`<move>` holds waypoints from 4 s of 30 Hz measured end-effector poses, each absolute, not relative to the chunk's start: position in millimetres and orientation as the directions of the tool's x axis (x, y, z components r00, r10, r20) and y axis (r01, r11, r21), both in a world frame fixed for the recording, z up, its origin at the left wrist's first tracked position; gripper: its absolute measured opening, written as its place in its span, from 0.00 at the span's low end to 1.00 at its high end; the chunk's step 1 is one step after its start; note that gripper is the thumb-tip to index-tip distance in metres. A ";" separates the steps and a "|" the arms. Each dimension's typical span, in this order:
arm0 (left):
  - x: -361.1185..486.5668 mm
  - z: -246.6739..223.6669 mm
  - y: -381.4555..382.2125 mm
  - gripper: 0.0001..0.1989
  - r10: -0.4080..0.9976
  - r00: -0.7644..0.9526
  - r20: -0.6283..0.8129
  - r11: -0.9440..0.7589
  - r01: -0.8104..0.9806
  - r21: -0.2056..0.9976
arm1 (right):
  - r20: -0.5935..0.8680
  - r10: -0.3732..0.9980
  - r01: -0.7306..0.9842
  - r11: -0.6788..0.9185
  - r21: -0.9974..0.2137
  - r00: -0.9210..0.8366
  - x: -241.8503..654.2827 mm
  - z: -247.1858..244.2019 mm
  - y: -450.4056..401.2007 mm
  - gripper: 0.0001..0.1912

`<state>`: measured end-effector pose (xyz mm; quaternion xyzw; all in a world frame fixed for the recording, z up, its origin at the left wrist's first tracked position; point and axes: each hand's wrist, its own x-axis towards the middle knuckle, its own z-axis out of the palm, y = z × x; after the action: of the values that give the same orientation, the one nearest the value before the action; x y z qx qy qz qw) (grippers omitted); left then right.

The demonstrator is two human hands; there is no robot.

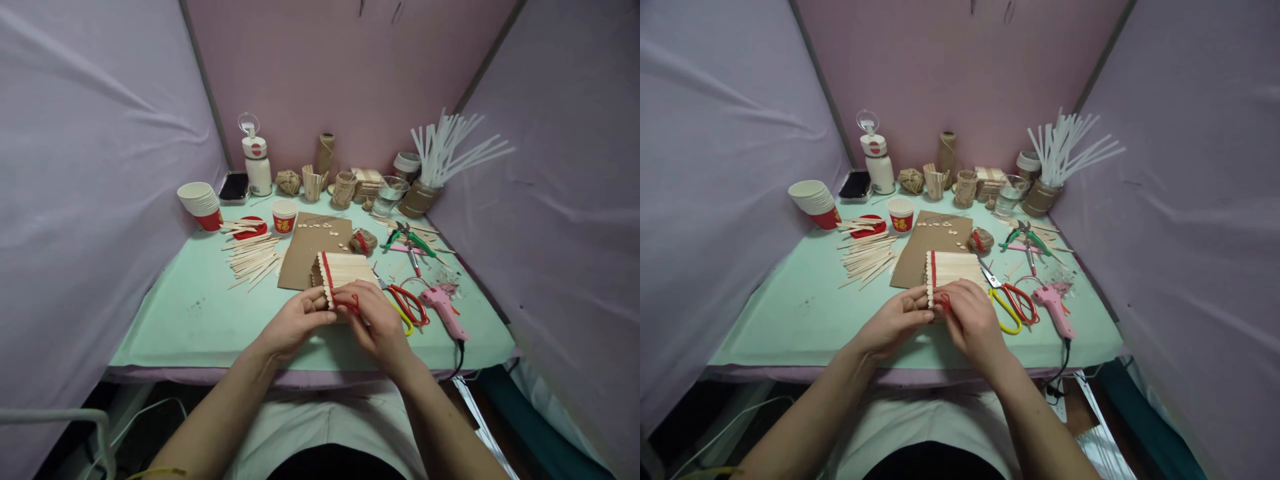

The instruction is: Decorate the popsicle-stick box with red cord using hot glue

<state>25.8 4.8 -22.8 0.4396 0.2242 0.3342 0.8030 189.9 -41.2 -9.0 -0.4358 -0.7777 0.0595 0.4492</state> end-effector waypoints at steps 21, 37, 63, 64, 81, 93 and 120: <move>32.4 -21.0 6.1 0.16 0.826 0.552 -0.115 0.320 -0.291 0.901 | 0.648 0.761 0.535 0.561 -0.632 -0.032 192.1 -22.9 -46.1 0.11; 30.1 -22.6 5.5 0.18 0.844 0.523 -0.116 0.266 -0.222 0.938 | 0.454 0.843 0.499 0.272 -0.823 0.289 208.7 -24.4 -35.7 0.05; 37.0 -5.6 4.0 0.16 0.845 0.509 -0.162 0.347 -0.293 0.891 | 0.301 0.837 0.887 -0.405 -0.223 0.458 353.7 -81.2 -79.7 0.25; 37.3 -5.6 3.7 0.16 0.848 0.504 -0.166 0.348 -0.292 0.891 | 0.276 0.838 0.881 -0.426 -0.206 0.470 356.9 -83.0 -80.3 0.26; 44.4 -6.6 -5.4 0.18 0.860 0.493 -0.131 0.272 -0.227 0.935 | 0.196 0.709 0.467 -0.208 -0.859 0.677 314.1 -28.4 -105.7 0.24; 52.4 2.6 -18.3 0.13 0.904 0.421 -0.071 0.165 -0.191 0.968 | 0.043 0.963 0.226 -0.018 -0.974 0.264 225.4 12.9 -143.2 0.19; 50.2 0.9 -22.9 0.17 0.897 0.434 -0.088 0.207 -0.234 0.950 | 0.167 0.962 0.406 0.066 -0.912 0.218 212.8 -5.0 -118.8 0.22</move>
<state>50.2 -22.9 0.9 0.4814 0.3440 0.4059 0.6966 212.8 -118.8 -5.0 -0.6180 -0.5531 0.2916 0.4767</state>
